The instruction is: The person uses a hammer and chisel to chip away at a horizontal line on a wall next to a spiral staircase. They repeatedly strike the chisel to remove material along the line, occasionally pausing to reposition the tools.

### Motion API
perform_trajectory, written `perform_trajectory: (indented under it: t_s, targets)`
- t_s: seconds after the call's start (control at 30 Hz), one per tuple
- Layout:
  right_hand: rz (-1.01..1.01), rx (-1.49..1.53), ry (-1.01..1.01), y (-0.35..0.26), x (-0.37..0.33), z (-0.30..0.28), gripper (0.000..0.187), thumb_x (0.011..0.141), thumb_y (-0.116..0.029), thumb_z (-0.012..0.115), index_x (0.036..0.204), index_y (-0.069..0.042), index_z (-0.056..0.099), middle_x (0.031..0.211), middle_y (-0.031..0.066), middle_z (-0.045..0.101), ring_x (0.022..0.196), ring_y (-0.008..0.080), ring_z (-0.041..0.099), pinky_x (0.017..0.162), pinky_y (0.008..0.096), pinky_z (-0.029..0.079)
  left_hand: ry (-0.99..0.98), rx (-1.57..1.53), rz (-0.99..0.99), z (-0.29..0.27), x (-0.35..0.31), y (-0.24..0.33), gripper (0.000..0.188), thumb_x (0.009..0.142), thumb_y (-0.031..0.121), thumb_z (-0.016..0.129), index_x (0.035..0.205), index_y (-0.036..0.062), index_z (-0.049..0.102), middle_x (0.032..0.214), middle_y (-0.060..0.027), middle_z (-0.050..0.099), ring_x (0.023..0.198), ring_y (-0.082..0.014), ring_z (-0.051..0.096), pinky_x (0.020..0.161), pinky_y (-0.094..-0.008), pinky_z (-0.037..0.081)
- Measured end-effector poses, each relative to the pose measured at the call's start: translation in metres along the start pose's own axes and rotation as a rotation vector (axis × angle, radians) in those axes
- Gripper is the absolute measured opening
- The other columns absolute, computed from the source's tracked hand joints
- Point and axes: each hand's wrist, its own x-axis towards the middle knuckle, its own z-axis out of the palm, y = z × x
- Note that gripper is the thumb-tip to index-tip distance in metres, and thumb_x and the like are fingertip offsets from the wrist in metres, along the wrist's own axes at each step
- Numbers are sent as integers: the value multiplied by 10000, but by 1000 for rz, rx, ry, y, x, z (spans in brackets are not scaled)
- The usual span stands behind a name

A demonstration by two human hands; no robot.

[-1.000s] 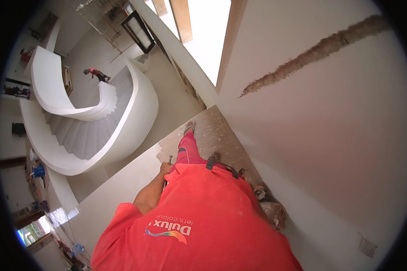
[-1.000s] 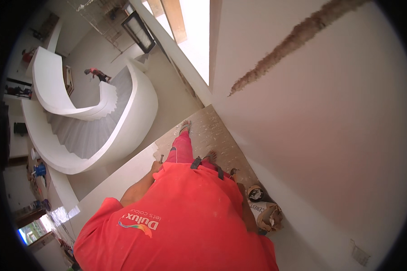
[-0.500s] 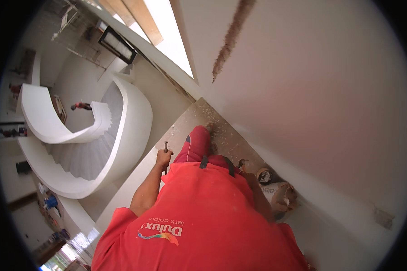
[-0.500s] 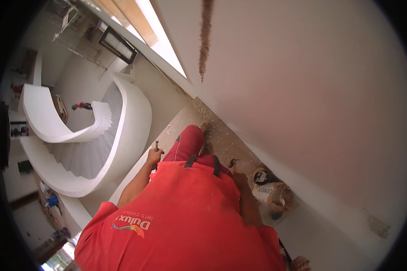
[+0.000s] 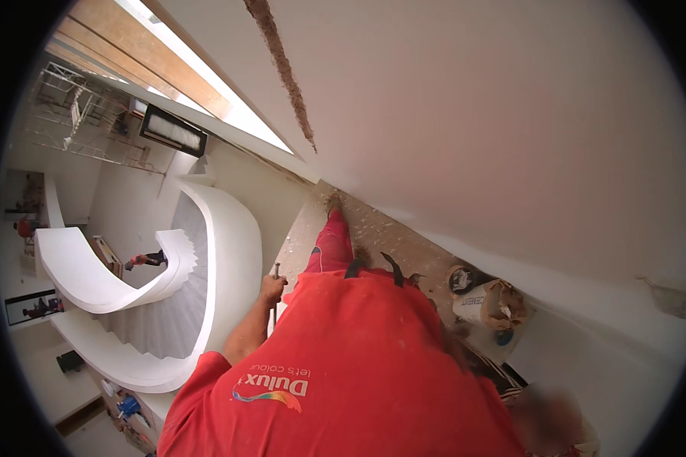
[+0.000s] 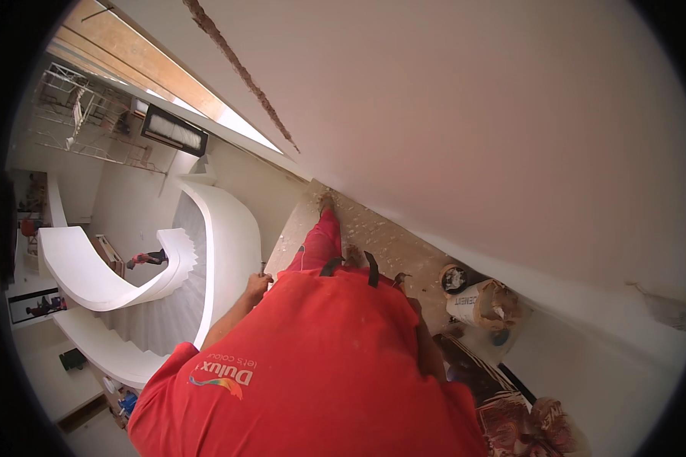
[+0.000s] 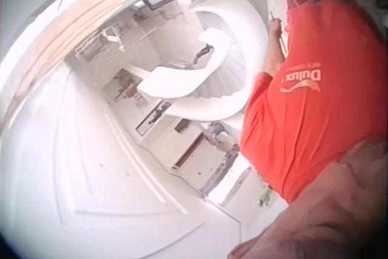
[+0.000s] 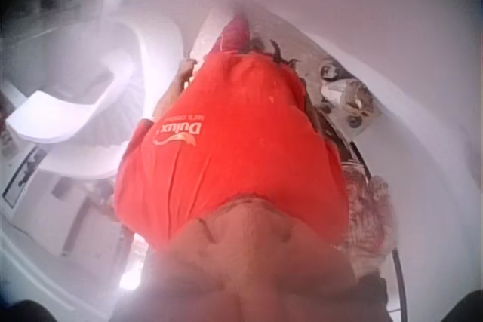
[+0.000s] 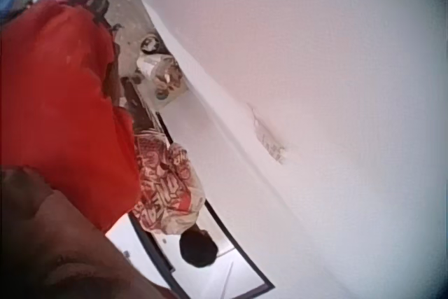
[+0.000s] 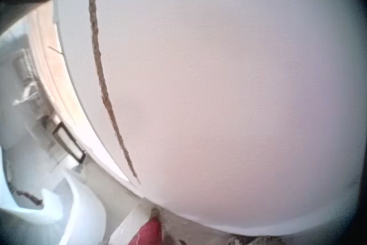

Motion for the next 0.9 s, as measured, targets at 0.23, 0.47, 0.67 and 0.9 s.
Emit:
perform_trajectory:
  t_s: [0.23, 0.47, 0.67, 0.9]
  targets:
    - [179, 260, -39, -14, -13, -15, 611, 999, -569, 462, 895, 16, 604, 713, 161, 584, 676, 301, 589, 595, 418, 451, -42, 1, 0, -36, -22, 39, 295, 931, 294, 652, 853, 10, 670, 542, -13, 444, 405, -156, 441, 369, -342, 357]
    - [365, 861, 103, -36, -37, -8, 504, 983, -530, 567, 777, -70, 549, 630, 20, 510, 498, 142, 476, 464, 372, 380, -42, 235, 29, -115, -20, 78, 293, 935, 273, 630, 867, -9, 675, 532, 2, 433, 389, -142, 426, 358, -331, 338]
    - [497, 817, 59, -4, -34, 49, 560, 972, -552, 558, 817, -18, 624, 638, 74, 573, 503, 196, 549, 465, 386, 431, -14, 180, 79, -114, -9, 106, 284, 958, 268, 636, 849, 7, 661, 485, 16, 406, 346, -116, 383, 339, -311, 299]
    - [418, 597, -5, 8, -48, 91, 645, 937, -587, 560, 885, 43, 688, 710, 160, 659, 619, 274, 661, 562, 445, 501, -173, 172, 74, -66, -32, 80, 273, 964, 272, 636, 867, 18, 660, 523, 15, 423, 379, -119, 397, 357, -311, 321]
